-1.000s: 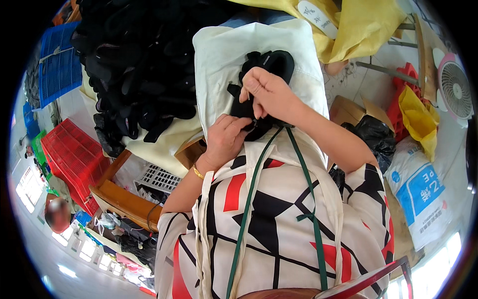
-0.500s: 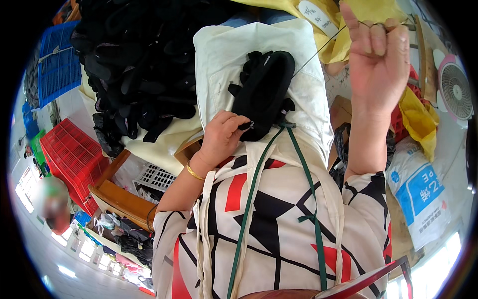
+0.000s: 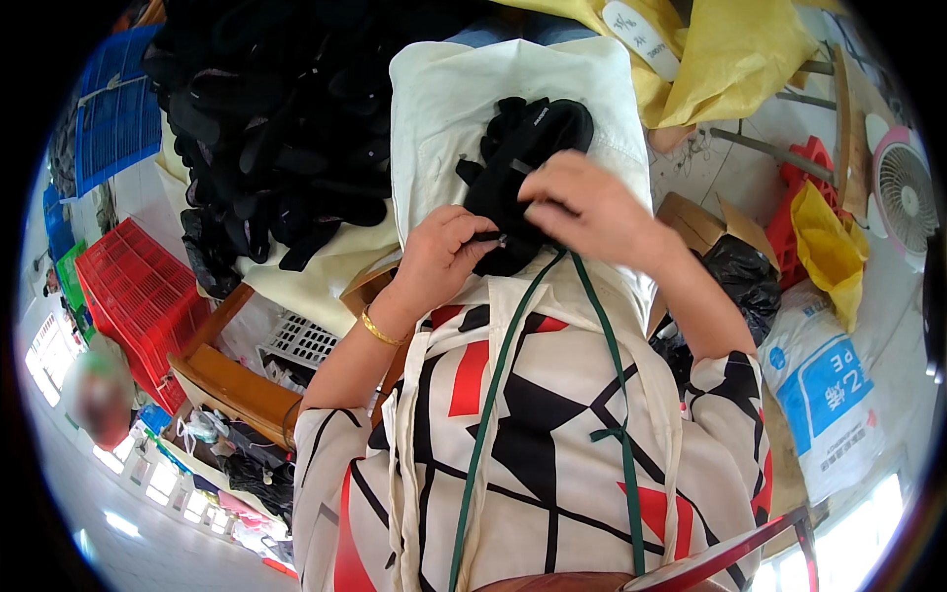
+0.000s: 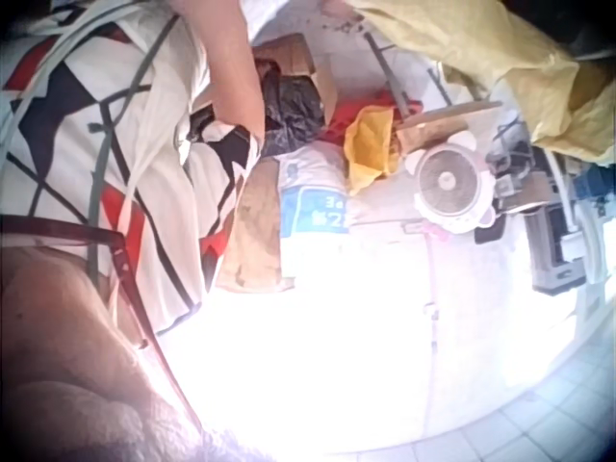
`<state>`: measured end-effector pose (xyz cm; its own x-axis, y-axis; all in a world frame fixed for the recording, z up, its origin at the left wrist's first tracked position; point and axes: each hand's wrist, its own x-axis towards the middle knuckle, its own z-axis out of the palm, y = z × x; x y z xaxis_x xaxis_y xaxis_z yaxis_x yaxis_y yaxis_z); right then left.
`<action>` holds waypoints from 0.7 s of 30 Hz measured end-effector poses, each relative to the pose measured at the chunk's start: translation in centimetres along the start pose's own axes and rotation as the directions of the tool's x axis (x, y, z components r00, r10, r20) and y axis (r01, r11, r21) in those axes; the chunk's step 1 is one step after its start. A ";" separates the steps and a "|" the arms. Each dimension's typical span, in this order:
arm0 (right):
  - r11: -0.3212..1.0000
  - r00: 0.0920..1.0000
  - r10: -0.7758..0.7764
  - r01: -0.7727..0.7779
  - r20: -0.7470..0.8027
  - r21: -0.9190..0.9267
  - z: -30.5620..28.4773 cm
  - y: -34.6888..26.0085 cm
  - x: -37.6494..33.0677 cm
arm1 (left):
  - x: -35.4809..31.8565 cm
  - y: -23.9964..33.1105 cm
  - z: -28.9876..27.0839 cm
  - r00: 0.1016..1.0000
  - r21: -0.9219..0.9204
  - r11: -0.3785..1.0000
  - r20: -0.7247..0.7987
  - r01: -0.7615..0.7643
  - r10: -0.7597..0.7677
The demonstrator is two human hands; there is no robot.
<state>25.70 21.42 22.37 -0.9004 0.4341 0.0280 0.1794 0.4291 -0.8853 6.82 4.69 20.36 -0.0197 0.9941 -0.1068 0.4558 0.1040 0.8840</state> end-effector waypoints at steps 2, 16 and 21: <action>0.999 0.991 0.014 -0.009 0.134 -0.032 1.6 -0.6 -0.2 | 0.1 0.1 0.3 0.999 -0.010 1.000 -0.029 0.021 -0.021; 0.938 0.989 -0.133 0.147 0.063 -0.315 0.8 -0.3 0.4 | -0.1 -0.1 0.1 1.000 -0.016 1.000 -0.014 0.026 -0.026; 0.822 0.911 -0.313 0.401 0.268 -0.403 2.5 1.4 0.5 | -0.1 -0.3 0.5 0.998 -0.047 0.998 -0.060 0.028 -0.031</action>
<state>24.53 20.28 20.03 -0.9827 0.0489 0.1787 -0.0542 0.8465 -0.5296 7.09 4.57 19.86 -0.0873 0.9904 -0.1068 0.4126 0.1336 0.9011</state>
